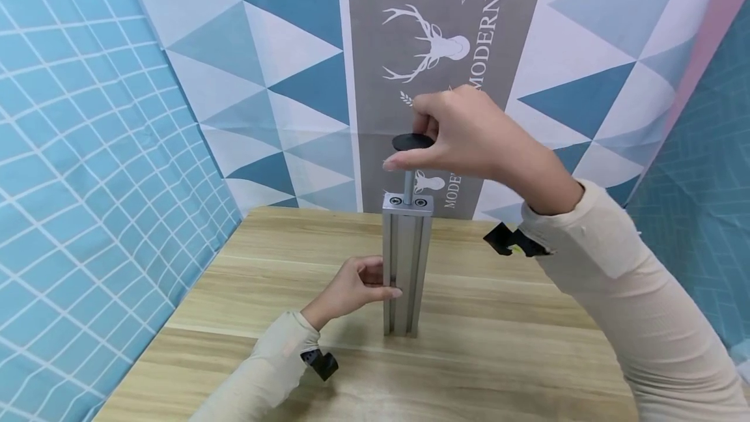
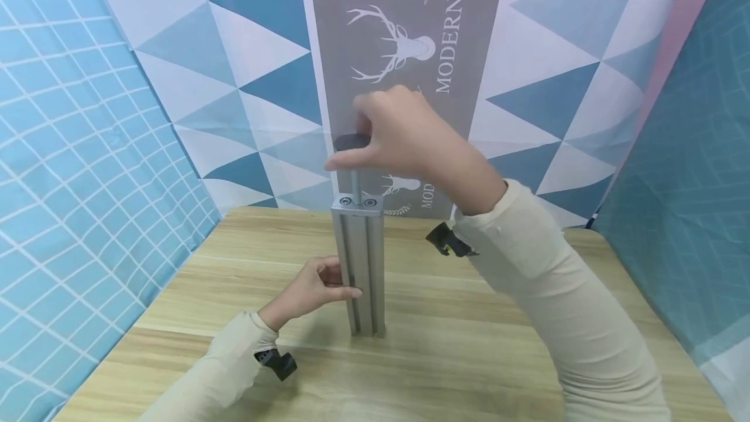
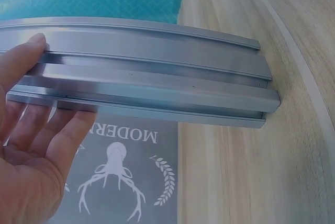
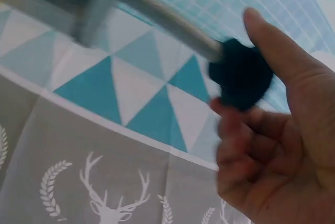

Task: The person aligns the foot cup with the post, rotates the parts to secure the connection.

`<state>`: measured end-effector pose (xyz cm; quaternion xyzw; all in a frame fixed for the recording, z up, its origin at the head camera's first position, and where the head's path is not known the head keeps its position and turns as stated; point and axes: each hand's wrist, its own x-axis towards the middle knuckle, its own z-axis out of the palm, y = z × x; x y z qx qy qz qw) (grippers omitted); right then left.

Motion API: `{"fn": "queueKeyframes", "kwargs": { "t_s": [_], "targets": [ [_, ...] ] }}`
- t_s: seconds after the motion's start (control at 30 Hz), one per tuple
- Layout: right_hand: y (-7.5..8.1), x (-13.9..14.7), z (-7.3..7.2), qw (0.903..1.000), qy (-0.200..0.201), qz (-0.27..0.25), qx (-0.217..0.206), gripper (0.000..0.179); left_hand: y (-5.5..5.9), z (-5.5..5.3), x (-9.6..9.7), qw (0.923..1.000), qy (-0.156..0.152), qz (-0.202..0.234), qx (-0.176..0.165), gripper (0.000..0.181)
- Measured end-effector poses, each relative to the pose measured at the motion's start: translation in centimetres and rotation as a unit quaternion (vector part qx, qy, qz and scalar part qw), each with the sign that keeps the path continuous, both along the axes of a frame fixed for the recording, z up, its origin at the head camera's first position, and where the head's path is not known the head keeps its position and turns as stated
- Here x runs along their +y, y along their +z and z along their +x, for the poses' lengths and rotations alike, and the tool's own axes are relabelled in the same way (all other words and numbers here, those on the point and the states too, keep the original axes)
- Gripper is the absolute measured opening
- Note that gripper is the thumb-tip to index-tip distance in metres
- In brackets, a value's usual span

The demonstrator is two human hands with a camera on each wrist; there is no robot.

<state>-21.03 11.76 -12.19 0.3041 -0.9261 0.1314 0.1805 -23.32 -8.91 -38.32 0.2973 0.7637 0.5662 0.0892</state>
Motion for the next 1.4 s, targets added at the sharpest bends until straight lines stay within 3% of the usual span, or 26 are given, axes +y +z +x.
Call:
{"fn": "queueKeyframes", "kwargs": {
  "t_s": [0.2,0.33,0.4,0.47,0.57,0.63,0.73,0.83,0.97,1.1,1.3,1.4],
  "targets": [
    [-0.9,-0.3,0.2,0.9990,-0.042,-0.009,0.010,0.055,-0.1,0.0,-0.1,1.0000,-0.003,-0.007,0.001,0.034],
    [-0.6,-0.1,0.5,0.9990,-0.034,-0.005,-0.028,0.058,-0.1,0.0,-0.1,1.0000,-0.003,-0.005,-0.005,0.034],
    [-0.2,0.4,0.5,0.9982,-0.001,0.007,-0.059,0.062,-0.1,0.0,-0.1,1.0000,-0.004,-0.003,-0.004,0.035],
    [0.3,1.2,0.5,0.9940,0.059,0.021,-0.089,0.064,0.0,0.0,-0.1,1.0000,-0.005,-0.003,-0.001,0.034],
    [1.0,2.3,0.1,0.9769,0.174,0.049,-0.114,0.053,0.1,0.0,-0.1,1.0000,-0.003,-0.005,0.003,0.034],
    [1.3,2.8,-0.3,0.9641,0.230,0.063,-0.116,0.045,0.1,0.0,-0.1,1.0000,-0.004,-0.005,0.002,0.034],
    [1.6,3.1,-0.5,0.9566,0.260,0.069,-0.111,0.043,0.1,0.0,-0.1,1.0000,-0.007,-0.001,0.001,0.034],
    [1.5,2.6,-0.4,0.9708,0.215,0.061,-0.087,0.035,0.1,0.1,-0.1,1.0000,-0.007,0.000,0.004,0.034],
    [1.0,1.2,0.3,0.9945,0.088,0.014,-0.055,0.031,0.0,0.0,-0.1,1.0000,-0.007,0.001,0.005,0.034],
    [0.2,-0.1,0.7,0.9992,0.000,-0.030,-0.025,0.039,-0.1,-0.1,-0.1,0.9999,-0.012,0.008,0.002,0.034],
    [-0.4,-0.6,0.8,0.9987,-0.032,-0.040,-0.003,0.046,0.0,-0.1,-0.2,0.9999,-0.013,0.008,-0.001,0.036],
    [0.0,-0.2,1.0,0.9989,-0.020,-0.029,-0.030,0.047,0.0,-0.1,-0.2,0.9999,-0.010,0.005,0.002,0.035]
  ]
}}
